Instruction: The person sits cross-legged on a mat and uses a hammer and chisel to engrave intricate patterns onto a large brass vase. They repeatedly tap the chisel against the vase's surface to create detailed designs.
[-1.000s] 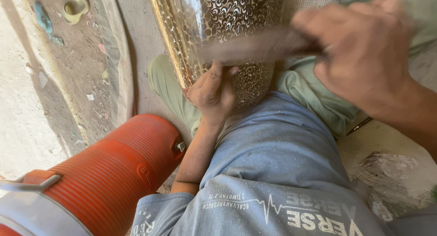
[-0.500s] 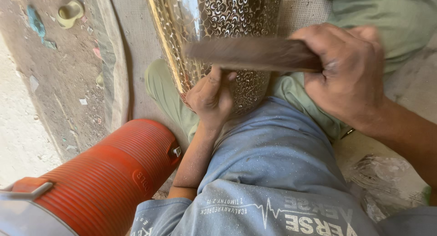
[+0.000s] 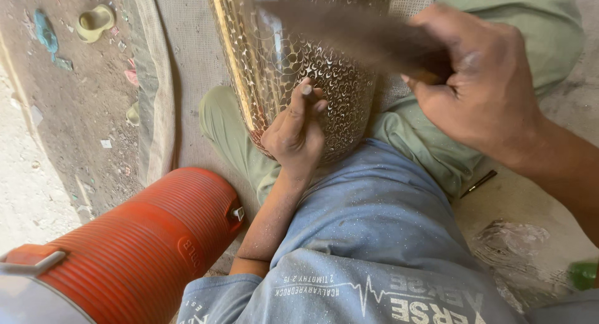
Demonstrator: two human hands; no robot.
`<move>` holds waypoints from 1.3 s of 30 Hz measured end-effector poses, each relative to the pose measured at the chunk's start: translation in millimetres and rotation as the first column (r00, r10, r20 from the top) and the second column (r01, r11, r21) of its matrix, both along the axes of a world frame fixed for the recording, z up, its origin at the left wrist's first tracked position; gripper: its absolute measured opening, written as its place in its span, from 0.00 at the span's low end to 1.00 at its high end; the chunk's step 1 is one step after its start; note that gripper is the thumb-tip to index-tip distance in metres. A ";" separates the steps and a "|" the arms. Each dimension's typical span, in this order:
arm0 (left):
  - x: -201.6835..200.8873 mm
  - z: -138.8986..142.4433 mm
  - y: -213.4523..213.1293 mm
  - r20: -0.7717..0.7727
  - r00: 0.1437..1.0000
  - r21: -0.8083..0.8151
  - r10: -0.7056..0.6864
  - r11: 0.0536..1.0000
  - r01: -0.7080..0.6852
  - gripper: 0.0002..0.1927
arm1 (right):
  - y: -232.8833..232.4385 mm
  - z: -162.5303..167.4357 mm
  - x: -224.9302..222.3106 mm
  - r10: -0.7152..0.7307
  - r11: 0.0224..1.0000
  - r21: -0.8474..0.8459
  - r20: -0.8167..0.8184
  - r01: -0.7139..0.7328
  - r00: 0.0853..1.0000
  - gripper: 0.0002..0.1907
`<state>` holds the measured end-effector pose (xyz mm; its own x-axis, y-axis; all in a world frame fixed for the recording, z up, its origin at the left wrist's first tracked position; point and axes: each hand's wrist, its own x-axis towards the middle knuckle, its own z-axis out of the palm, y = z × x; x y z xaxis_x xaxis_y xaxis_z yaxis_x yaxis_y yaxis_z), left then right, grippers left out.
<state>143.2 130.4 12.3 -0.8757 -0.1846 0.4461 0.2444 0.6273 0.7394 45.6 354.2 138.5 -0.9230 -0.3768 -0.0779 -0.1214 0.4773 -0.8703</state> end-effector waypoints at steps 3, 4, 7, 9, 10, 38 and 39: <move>-0.2 0.5 -2.2 -0.038 0.998 0.154 -0.050 0.987 0.055 0.25 | 5.4 0.1 6.9 0.351 0.749 0.654 -0.523 0.102 0.777 0.05; -1.0 0.6 -3.6 -0.048 0.996 0.232 -0.077 0.969 0.086 0.25 | 8.4 -3.1 6.5 0.314 0.784 0.616 -0.492 0.070 0.812 0.09; 6.1 6.0 -13.7 -0.011 0.997 0.642 -0.075 0.764 0.064 0.26 | 16.7 -19.0 4.9 0.215 0.856 0.515 -0.413 0.033 0.885 0.18; 9.4 6.8 -16.0 0.030 0.996 0.600 -0.084 0.798 0.049 0.27 | 14.5 -33.5 9.5 0.180 0.873 0.486 -0.404 0.044 0.897 0.19; 10.2 6.4 -17.0 0.048 0.995 0.576 -0.089 0.816 0.045 0.28 | 11.3 -40.6 12.0 0.175 0.887 0.460 -0.396 0.030 0.901 0.19; 6.3 -4.7 -8.7 -0.051 0.997 0.072 0.050 0.996 -0.046 0.33 | -2.0 -3.2 -12.2 0.446 0.818 0.572 -0.558 -0.065 0.700 0.24; 6.4 -4.4 -8.6 -0.060 0.998 0.059 0.036 0.998 -0.033 0.33 | -0.5 -3.7 -10.8 0.451 0.808 0.588 -0.566 -0.045 0.690 0.24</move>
